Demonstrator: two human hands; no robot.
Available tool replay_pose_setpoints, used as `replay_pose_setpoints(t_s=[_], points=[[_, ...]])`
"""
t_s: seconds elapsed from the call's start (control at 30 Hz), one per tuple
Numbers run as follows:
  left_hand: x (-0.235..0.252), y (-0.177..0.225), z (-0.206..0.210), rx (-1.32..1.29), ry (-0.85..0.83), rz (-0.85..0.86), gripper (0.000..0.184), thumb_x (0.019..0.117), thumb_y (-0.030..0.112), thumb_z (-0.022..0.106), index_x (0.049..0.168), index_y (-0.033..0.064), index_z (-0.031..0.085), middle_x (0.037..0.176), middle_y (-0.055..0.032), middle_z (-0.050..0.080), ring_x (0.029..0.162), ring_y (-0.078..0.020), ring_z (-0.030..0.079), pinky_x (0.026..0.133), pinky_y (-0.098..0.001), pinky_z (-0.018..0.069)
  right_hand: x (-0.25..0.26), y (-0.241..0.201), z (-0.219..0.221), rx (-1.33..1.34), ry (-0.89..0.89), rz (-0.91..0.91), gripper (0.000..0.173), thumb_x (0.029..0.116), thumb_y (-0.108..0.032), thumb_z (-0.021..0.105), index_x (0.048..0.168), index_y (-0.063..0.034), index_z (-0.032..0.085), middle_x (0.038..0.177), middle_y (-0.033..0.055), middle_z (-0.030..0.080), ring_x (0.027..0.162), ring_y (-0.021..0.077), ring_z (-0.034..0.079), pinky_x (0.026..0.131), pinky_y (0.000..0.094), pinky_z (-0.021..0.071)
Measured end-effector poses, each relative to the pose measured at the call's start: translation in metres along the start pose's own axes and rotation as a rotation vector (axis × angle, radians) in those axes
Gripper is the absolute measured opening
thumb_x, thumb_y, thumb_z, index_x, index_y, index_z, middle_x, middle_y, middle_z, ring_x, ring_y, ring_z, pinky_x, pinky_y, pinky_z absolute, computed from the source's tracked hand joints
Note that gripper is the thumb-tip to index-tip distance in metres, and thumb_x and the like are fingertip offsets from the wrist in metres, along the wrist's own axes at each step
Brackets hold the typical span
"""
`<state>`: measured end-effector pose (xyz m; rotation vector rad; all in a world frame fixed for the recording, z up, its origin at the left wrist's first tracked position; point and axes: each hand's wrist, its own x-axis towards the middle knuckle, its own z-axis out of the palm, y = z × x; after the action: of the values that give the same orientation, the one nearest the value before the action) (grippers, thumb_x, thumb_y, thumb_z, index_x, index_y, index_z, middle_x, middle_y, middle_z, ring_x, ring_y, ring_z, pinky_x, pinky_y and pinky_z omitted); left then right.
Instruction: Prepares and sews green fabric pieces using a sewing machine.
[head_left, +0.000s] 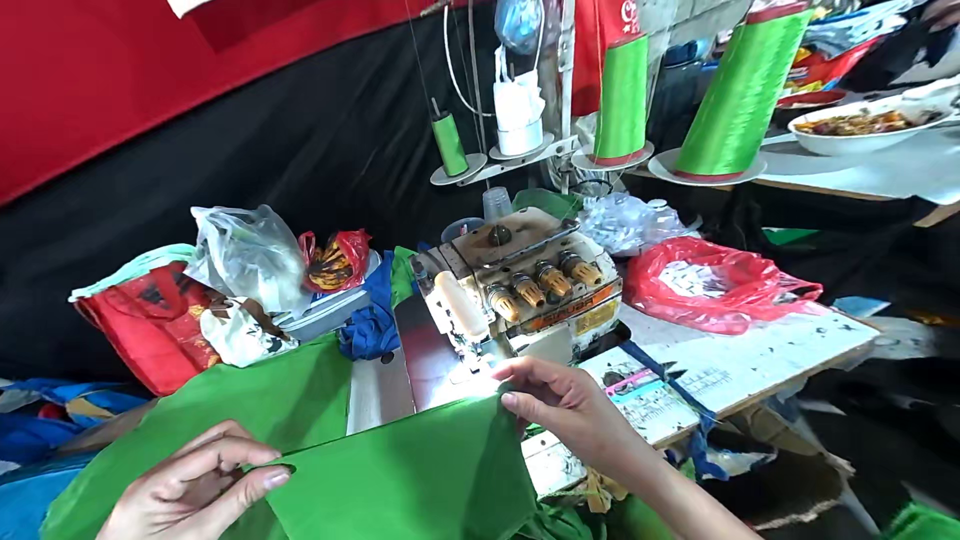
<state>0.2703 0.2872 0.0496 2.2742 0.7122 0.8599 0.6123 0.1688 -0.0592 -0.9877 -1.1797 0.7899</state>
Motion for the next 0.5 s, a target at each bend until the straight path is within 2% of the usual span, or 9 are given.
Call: replay_pose_setpoints(t_s=[0.07,0.1,0.17,0.23,0.27,0.33,0.4,0.47,0.5], points=[[0.004,0.001,0.002,-0.048,-0.002,0.003,0.021,0.0845,0.014,0.082,0.097,0.0291,0.074,0.102,0.0227,0.065,0.091,0.0065,0.062,0.078,-0.0150,0.0551,0.001,0.002,-0.001,0.002,0.020,-0.004,0.019,0.0987,-0.010,0.063,0.115,-0.0084,0.071,0.094,0.0002,0.074,0.080,0.0080,0.072,0.070,0.0246,0.0620],[0.006,0.001,0.003,-0.051,-0.011,0.001,0.023,0.0846,0.014,0.082,0.100,0.0288,0.074,0.106,0.0217,0.065,0.094,0.0058,0.062,0.080,-0.0155,0.0556,0.002,0.003,0.000,0.001,0.030,0.000,0.019,0.0984,-0.011,0.063,0.116,-0.0086,0.070,0.094,0.0005,0.074,0.080,0.0084,0.072,0.070,0.0247,0.0621],[0.007,0.000,0.002,-0.022,-0.033,-0.020,0.028,0.0848,0.009,0.081,0.111,0.0160,0.072,0.119,0.0130,0.066,0.099,0.0017,0.065,0.083,-0.0194,0.0577,0.002,0.002,0.000,0.001,0.047,0.004,0.021,0.0969,-0.010,0.065,0.118,-0.0084,0.069,0.092,0.0008,0.074,0.079,0.0086,0.072,0.069,0.0242,0.0620],[0.007,0.005,-0.001,0.015,-0.072,-0.039,0.038,0.0872,0.004,0.077,0.124,0.0053,0.067,0.122,0.0077,0.069,0.096,0.0003,0.067,0.084,-0.0226,0.0582,0.000,-0.005,0.002,-0.012,0.066,-0.036,0.023,0.0956,-0.011,0.067,0.119,-0.0087,0.069,0.092,-0.0004,0.074,0.077,0.0074,0.072,0.068,0.0231,0.0617],[0.008,0.010,-0.005,0.021,-0.082,-0.028,0.039,0.0882,0.003,0.075,0.126,0.0061,0.066,0.119,0.0091,0.071,0.096,0.0003,0.068,0.085,-0.0231,0.0584,-0.002,-0.011,0.003,-0.018,0.078,-0.090,0.025,0.0950,-0.011,0.069,0.120,-0.0089,0.069,0.093,-0.0009,0.074,0.077,0.0068,0.071,0.067,0.0221,0.0614],[0.010,0.023,-0.016,-0.005,-0.080,0.035,0.038,0.0897,0.006,0.074,0.124,0.0209,0.069,0.111,0.0190,0.072,0.096,0.0036,0.068,0.086,-0.0202,0.0569,-0.005,-0.030,0.002,-0.049,0.087,-0.250,0.023,0.0955,-0.013,0.070,0.118,-0.0112,0.070,0.099,-0.0024,0.073,0.078,0.0037,0.070,0.068,0.0189,0.0607],[0.014,0.029,-0.023,-0.080,-0.077,0.106,0.036,0.0912,0.011,0.074,0.121,0.0319,0.071,0.109,0.0238,0.071,0.096,0.0059,0.066,0.087,-0.0168,0.0550,-0.004,-0.041,0.002,-0.072,0.081,-0.374,0.019,0.0965,-0.015,0.070,0.115,-0.0134,0.071,0.099,-0.0038,0.073,0.081,0.0009,0.068,0.072,0.0164,0.0592],[0.017,0.016,-0.016,-0.109,-0.039,0.045,0.033,0.0908,0.011,0.074,0.115,0.0335,0.073,0.107,0.0236,0.072,0.096,0.0056,0.068,0.087,-0.0172,0.0565,0.003,-0.030,0.004,-0.104,0.095,-0.307,0.016,0.0944,-0.013,0.071,0.111,-0.0136,0.072,0.095,-0.0043,0.073,0.081,0.0021,0.069,0.072,0.0179,0.0595],[0.017,-0.002,-0.006,-0.080,0.009,-0.010,0.030,0.0896,0.008,0.075,0.112,0.0275,0.073,0.104,0.0205,0.073,0.094,0.0036,0.069,0.086,-0.0192,0.0579,0.007,-0.018,0.006,-0.112,0.098,-0.212,0.016,0.0928,-0.012,0.072,0.109,-0.0119,0.072,0.093,-0.0027,0.072,0.081,0.0049,0.070,0.071,0.0206,0.0604]])
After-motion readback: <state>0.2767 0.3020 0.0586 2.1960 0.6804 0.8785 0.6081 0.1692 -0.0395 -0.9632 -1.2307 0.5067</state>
